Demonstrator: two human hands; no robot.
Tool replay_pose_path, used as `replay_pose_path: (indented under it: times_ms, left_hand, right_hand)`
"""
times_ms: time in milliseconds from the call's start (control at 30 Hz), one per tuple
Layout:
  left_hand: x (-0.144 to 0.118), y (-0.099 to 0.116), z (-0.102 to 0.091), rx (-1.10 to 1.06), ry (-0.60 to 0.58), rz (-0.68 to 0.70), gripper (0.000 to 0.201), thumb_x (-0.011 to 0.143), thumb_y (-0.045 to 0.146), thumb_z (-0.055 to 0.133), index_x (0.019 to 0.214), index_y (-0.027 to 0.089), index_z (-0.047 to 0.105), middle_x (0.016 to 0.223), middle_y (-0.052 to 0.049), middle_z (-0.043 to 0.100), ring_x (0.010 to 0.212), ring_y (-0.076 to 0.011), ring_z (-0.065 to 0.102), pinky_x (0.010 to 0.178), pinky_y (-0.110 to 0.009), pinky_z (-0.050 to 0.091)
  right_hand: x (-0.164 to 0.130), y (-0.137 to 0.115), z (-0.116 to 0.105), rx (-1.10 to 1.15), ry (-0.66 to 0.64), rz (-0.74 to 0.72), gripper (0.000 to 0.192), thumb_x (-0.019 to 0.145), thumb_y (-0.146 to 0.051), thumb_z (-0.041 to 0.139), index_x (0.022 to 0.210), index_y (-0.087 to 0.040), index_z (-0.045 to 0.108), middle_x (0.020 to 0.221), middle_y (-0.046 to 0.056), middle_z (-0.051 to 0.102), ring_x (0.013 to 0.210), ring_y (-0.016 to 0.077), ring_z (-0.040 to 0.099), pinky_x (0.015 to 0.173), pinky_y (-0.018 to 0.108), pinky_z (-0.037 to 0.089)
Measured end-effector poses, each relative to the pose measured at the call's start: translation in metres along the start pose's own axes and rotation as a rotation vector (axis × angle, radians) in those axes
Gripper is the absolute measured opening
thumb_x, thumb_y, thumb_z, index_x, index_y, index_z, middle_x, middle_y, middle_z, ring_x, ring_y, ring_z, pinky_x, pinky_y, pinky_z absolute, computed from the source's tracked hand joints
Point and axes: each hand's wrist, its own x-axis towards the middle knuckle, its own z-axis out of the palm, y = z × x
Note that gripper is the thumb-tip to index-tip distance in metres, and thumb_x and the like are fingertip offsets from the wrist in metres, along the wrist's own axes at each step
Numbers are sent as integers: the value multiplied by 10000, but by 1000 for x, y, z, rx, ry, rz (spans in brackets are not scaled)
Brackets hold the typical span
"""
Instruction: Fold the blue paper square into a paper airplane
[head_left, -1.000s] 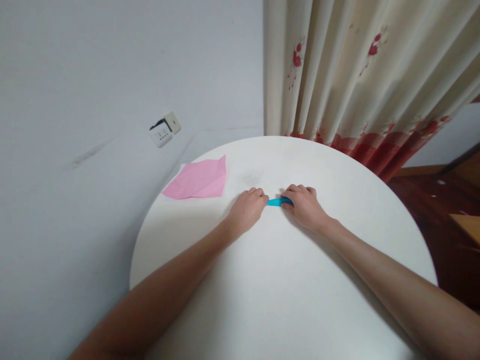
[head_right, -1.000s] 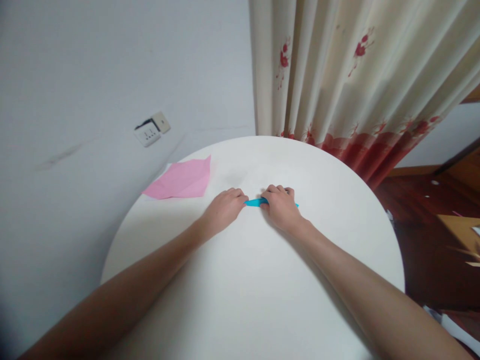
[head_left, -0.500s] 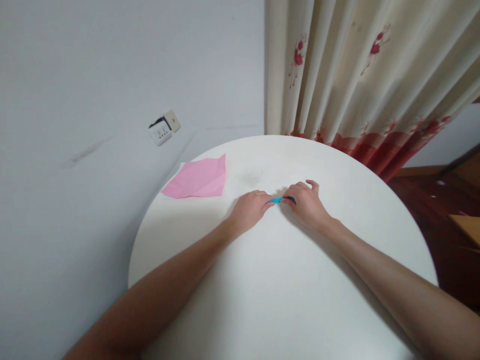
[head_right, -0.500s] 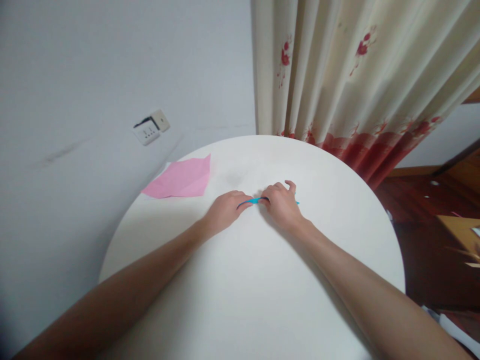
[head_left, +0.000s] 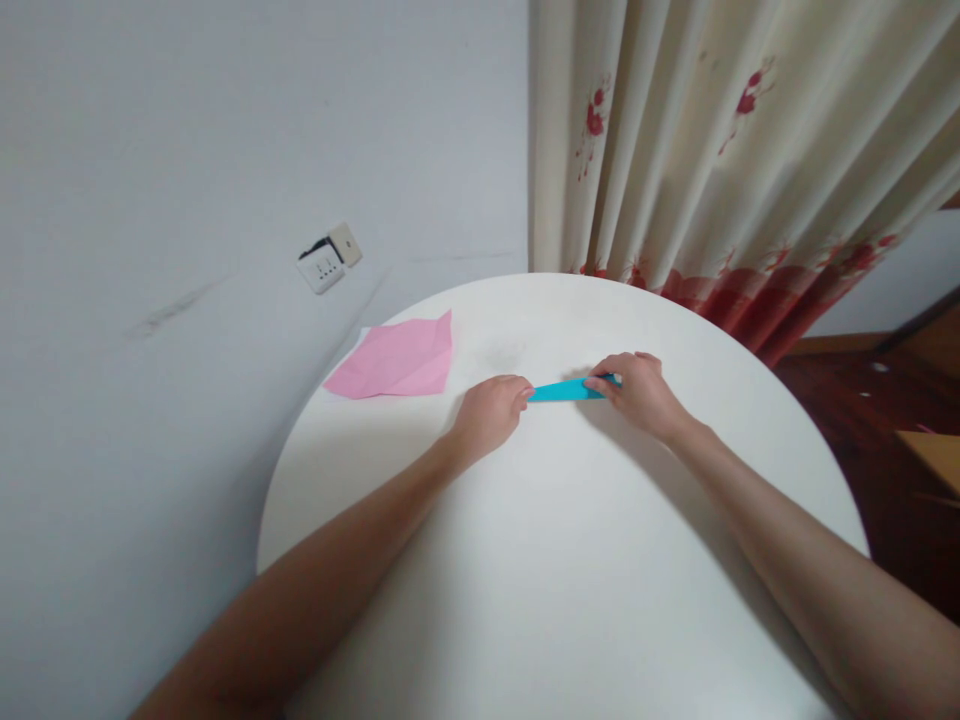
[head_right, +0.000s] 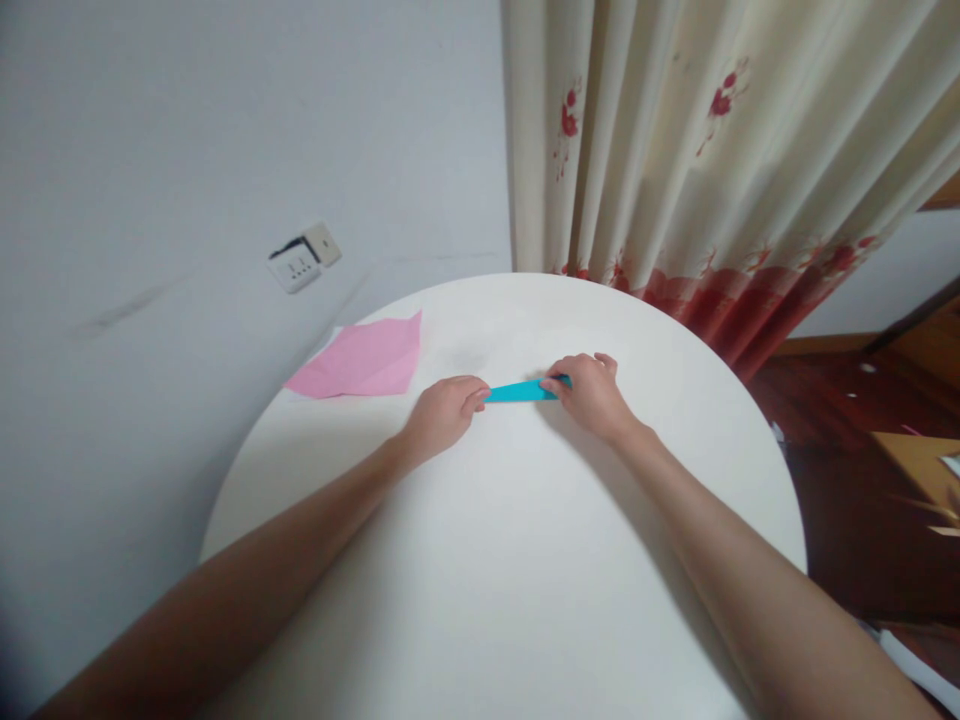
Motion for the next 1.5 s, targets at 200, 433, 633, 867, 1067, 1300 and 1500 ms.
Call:
replay_pose_path:
  times_ms: [200,433,633,867,1067,1300,1500]
  left_hand:
    - [1,0,1,116,-43,-11,326,1049,256,376,900,206,661,886,-46,715,850,-199,662,758,-300,471]
    - [-5,9,8,221,32,97,327,1047,201,358,1251,170,612,1285,-103,661,1209,-227,592,1007,-367,450]
    - [-27,36,23,255,-105,258,635,1059,485,335,1564,102,286,1663,-160,239,1555,-275,175,1243,-476,185]
    - [-27,31,32,224,-178,221,733,1043,589,250,1584,95,241,1665,-181,198,1562,-279,130,1251,-481,137]
    - [-25,29,34,223,-141,236,655,1060,488,258,1555,62,304,1648,-187,258,1554,-264,177,1254,-440,156]
    - [-26,31,36,260,-97,157,603,1026,320,307,1552,25,290,1641,-211,255,1544,-273,212,1242,-454,212]
    - [-34,26,30,396,-90,-94,824,999,630,342,1509,-15,373,1569,-297,353,1501,-396,288,1212,-526,252]
  right_hand:
    - [4,10,-1,202,-16,46,215,898,-337,610,825,-194,754,789,49,756,737,211,649,718,314,443]
    - [4,17,11,66,-99,164,194,897,-274,594,823,-180,747,768,54,735,710,200,621,666,303,402]
    - [5,17,15,-56,-68,198,207,919,-284,573,896,-206,764,887,61,770,841,231,670,787,354,404]
    - [4,12,20,-129,2,205,244,925,-245,537,1025,-198,754,1036,110,751,1026,300,648,973,510,358]
    - [-12,-21,40,-157,42,-26,461,962,-148,377,1367,-139,597,1454,164,562,1340,280,501,1111,462,359]
    - [-27,-36,57,-221,-240,-137,591,1047,-314,249,1561,-33,327,1635,167,309,1529,289,245,1225,525,216]
    - [-25,-35,52,-277,-258,-159,597,1049,-339,260,1570,-53,317,1642,177,278,1532,290,233,1221,530,222]
